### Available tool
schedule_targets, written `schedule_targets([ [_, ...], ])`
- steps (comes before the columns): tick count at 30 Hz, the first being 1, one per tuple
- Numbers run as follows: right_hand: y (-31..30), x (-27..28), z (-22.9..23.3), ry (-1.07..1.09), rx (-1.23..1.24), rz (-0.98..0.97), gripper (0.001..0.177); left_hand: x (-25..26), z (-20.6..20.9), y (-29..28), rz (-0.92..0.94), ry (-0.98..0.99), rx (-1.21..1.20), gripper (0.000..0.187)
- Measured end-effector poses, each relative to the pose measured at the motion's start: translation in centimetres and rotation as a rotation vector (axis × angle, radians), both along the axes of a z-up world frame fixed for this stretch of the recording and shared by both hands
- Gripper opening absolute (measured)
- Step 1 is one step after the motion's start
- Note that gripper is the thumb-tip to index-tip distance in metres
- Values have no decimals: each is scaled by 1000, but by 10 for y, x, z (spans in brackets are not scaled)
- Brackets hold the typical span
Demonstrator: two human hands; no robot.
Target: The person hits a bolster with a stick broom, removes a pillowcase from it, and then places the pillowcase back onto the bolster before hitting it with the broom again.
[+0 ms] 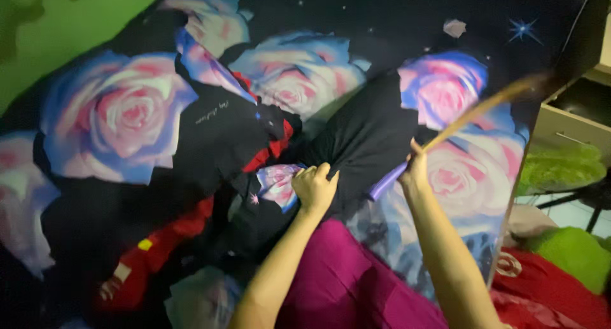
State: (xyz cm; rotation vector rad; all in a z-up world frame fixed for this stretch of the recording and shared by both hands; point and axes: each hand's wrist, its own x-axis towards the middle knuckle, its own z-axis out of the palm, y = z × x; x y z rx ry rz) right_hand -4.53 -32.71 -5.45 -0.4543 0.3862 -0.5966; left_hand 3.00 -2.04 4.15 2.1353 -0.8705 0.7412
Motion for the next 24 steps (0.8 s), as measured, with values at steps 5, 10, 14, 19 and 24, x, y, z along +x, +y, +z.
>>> schedule_targets([
  [5,-29,76,125,109,-199,115,27,45,49,-50,343,332,-307,41],
  [10,-17,142,224,274,-565,347,29,96,51,-91,357,637,-1034,51],
  [14,-25,185,193,352,-917,298,41,134,18,-122,484,720,-1315,55],
  [19,-24,203,50,955,-1202,278,53,164,-76,-143,494,1016,-912,59],
  [24,10,173,23,1115,-1486,289,49,138,-118,-123,194,875,-431,63],
])
